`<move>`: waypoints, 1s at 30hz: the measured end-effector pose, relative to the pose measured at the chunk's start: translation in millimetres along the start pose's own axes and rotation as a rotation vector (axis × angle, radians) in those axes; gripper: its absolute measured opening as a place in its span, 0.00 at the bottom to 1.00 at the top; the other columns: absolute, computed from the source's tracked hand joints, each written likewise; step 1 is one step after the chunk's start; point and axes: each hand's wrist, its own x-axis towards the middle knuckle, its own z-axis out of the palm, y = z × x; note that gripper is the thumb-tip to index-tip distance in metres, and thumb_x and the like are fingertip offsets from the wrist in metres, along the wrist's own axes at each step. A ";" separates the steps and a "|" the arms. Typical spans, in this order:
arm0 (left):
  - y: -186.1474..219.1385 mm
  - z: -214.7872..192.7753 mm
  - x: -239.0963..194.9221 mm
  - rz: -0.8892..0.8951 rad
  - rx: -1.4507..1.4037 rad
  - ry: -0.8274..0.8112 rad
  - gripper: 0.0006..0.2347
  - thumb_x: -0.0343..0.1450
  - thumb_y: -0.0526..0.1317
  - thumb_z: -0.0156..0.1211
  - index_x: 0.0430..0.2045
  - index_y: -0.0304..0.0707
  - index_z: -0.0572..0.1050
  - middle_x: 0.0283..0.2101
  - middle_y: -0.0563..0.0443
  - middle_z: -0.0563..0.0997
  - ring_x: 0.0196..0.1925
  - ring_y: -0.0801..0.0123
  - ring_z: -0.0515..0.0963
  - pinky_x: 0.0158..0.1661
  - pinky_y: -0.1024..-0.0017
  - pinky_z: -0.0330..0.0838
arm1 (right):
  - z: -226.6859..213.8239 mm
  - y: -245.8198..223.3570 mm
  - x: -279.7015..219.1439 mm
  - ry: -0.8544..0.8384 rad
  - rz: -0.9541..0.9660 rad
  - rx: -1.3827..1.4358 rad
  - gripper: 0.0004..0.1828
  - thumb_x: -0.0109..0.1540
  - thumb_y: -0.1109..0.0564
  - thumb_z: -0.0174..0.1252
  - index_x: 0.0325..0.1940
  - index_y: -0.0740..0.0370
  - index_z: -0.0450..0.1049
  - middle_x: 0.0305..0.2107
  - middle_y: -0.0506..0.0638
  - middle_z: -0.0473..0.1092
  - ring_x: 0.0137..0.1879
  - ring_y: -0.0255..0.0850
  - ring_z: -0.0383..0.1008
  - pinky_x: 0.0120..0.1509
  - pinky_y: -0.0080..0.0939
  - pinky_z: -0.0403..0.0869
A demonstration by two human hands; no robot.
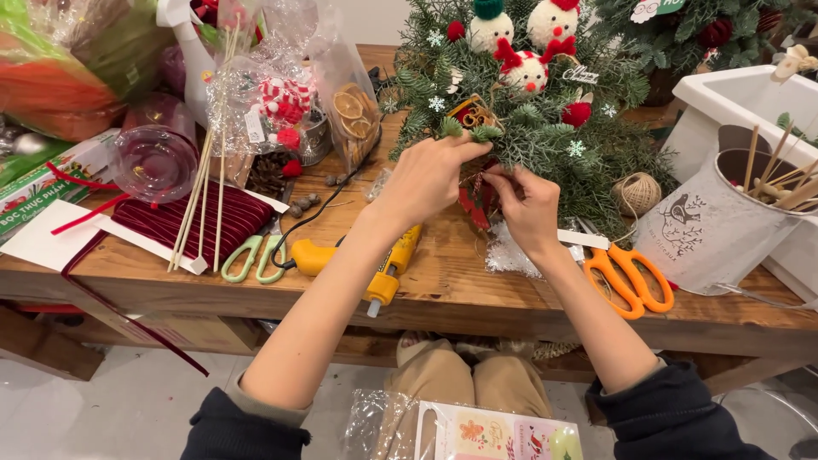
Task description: The person decorates a small artificial Christmas tree by attaching a red ornament with a ribbon using a hot glue gun. They position the ornament among the branches and secure it in place.
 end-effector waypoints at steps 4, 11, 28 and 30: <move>2.5 -2.8 0.3 -0.007 0.011 0.002 0.20 0.69 0.24 0.44 0.49 0.45 0.79 0.45 0.45 0.81 0.35 0.43 0.82 0.40 0.51 0.78 | 1.3 3.0 1.9 0.011 -0.006 -0.036 0.00 0.63 0.65 0.66 0.37 0.63 0.81 0.20 0.55 0.75 0.23 0.39 0.74 0.23 0.34 0.68; 4.2 -4.2 0.6 -0.006 0.003 0.002 0.19 0.69 0.24 0.44 0.48 0.43 0.79 0.42 0.44 0.81 0.34 0.43 0.81 0.38 0.51 0.78 | 3.4 -10.7 8.2 0.071 -0.107 -0.234 0.12 0.63 0.59 0.68 0.28 0.67 0.76 0.18 0.61 0.71 0.26 0.61 0.73 0.27 0.51 0.68; 9.8 -9.4 -5.5 -0.006 -0.025 0.020 0.16 0.70 0.27 0.44 0.46 0.41 0.79 0.40 0.42 0.81 0.33 0.45 0.82 0.38 0.54 0.78 | 20.1 30.8 -0.9 0.190 -0.165 -0.495 0.17 0.63 0.53 0.69 0.24 0.60 0.74 0.13 0.52 0.65 0.25 0.53 0.72 0.31 0.48 0.69; 10.5 -10.3 -6.2 0.003 -0.017 0.023 0.16 0.71 0.29 0.44 0.45 0.42 0.79 0.39 0.44 0.81 0.34 0.46 0.83 0.39 0.56 0.78 | 20.0 36.9 -3.0 0.208 -0.187 -0.555 0.17 0.62 0.52 0.71 0.24 0.59 0.73 0.12 0.51 0.64 0.24 0.51 0.72 0.31 0.45 0.70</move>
